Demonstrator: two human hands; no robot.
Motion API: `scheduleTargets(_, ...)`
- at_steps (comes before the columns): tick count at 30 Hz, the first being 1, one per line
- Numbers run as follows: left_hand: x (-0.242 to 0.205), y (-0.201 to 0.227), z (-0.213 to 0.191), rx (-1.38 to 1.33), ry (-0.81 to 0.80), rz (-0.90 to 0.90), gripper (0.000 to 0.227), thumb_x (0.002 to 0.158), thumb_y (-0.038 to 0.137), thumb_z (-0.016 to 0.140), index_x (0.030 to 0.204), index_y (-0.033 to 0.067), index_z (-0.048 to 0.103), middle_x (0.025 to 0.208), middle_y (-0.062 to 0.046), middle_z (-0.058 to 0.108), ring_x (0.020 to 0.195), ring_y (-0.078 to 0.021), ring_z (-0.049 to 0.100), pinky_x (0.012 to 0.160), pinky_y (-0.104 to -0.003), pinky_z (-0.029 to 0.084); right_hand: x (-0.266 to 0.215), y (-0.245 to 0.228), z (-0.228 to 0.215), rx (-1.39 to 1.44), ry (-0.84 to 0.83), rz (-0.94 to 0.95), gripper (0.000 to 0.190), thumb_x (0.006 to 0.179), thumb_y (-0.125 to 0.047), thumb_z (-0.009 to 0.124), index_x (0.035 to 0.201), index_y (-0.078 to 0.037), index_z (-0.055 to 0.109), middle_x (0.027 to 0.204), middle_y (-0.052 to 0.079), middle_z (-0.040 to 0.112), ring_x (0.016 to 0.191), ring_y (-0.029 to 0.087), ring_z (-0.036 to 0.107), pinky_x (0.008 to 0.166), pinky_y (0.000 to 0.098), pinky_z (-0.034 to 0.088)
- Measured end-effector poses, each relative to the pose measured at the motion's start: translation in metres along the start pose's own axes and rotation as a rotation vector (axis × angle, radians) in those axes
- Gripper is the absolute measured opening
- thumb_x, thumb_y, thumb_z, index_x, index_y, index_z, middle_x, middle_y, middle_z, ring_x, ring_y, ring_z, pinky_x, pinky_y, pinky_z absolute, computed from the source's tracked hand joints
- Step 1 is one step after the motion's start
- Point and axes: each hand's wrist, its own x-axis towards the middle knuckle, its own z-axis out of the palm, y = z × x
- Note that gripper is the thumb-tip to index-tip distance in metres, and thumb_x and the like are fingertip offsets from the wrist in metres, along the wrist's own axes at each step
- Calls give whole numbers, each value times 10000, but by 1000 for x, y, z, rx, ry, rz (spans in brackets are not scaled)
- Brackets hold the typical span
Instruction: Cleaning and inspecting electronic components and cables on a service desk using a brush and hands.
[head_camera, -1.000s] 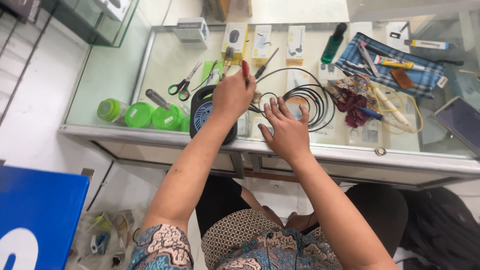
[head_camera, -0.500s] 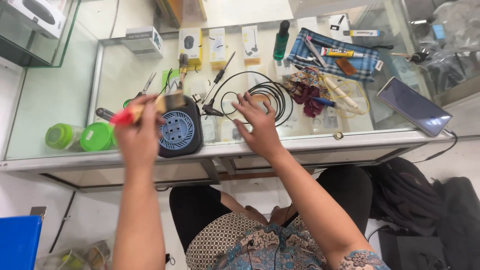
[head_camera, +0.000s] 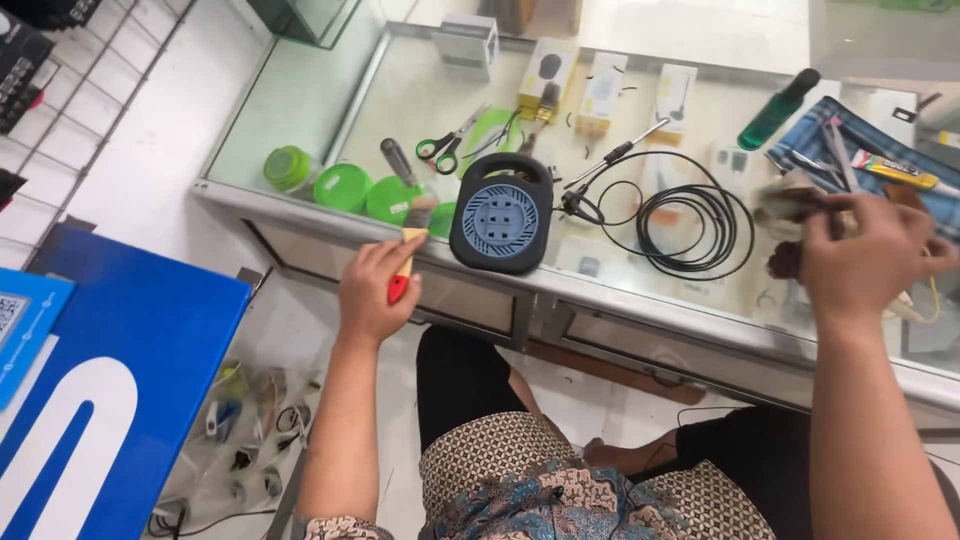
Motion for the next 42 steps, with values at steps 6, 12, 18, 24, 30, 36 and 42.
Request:
scheduleTargets(6, 16, -18, 20, 196, -102, 89, 531, 922, 443, 630, 1413, 240, 646, 1131, -46, 611, 980, -306, 551, 822, -469, 398, 50, -27, -41, 1431, 255, 792, 176, 1000, 1, 667, 1002, -156, 588, 1000, 60, 794, 922, 217, 869, 770, 342, 671)
scheduleTargets(12, 30, -29, 25, 393, -235, 208, 982, 738, 855, 592, 1516, 256, 560, 1267, -83, 564, 1070, -318, 552, 883, -485, 420, 51, -35, -78, 1764, 382, 939, 353, 923, 180, 507, 1187, -45, 575, 1024, 217, 764, 865, 368, 816, 628, 402, 676)
scheduleTargets(18, 3, -30, 26, 498, -284, 18, 1211, 691, 535, 814, 1646, 67, 235, 1657, -112, 347, 1392, -359, 454, 926, -537, 494, -13, -26, -52, 1757, 220, 847, 401, 935, 116, 654, 1272, -78, 553, 1261, 148, 688, 1086, 244, 736, 905, 342, 691)
scheduleTargets(24, -13, 106, -12, -238, 3, -26, 415, 933, -41, 517, 1310, 69, 650, 1255, -112, 669, 1150, -285, 641, 1071, -402, 490, -78, -76, -81, 1443, 42, 779, 305, 863, 59, 658, 1079, -138, 573, 1050, 52, 679, 960, 152, 657, 891, 295, 550)
scheduleTargets(30, -11, 207, 87, -919, -259, -338, 788, 814, 493, 794, 1464, 111, 566, 1298, -218, 686, 1207, -395, 663, 999, -487, 549, -112, -175, -104, 1276, -497, 378, 158, 993, -117, 642, 1013, -88, 796, 924, 60, 718, 865, 178, 692, 844, 372, 574)
scheduleTargets(36, -26, 176, 96, -1012, -31, -420, 97, 945, 111, 720, 882, 86, 790, 820, -56, 757, 769, -168, 694, 769, -327, 570, -92, -159, -109, 1091, -532, 482, 283, 1045, -220, 559, 1193, -120, 778, 747, 77, 696, 742, 161, 619, 783, 356, 540)
scheduleTargets(42, -53, 155, 94, -1060, -44, -428, 88, 927, 129, 754, 941, 72, 819, 860, -81, 777, 865, -191, 742, 802, -363, 578, 9, -165, -8, 671, -84, -272, 178, 988, -70, 758, 1087, -212, 798, 968, -31, 692, 909, 231, 668, 836, 368, 520)
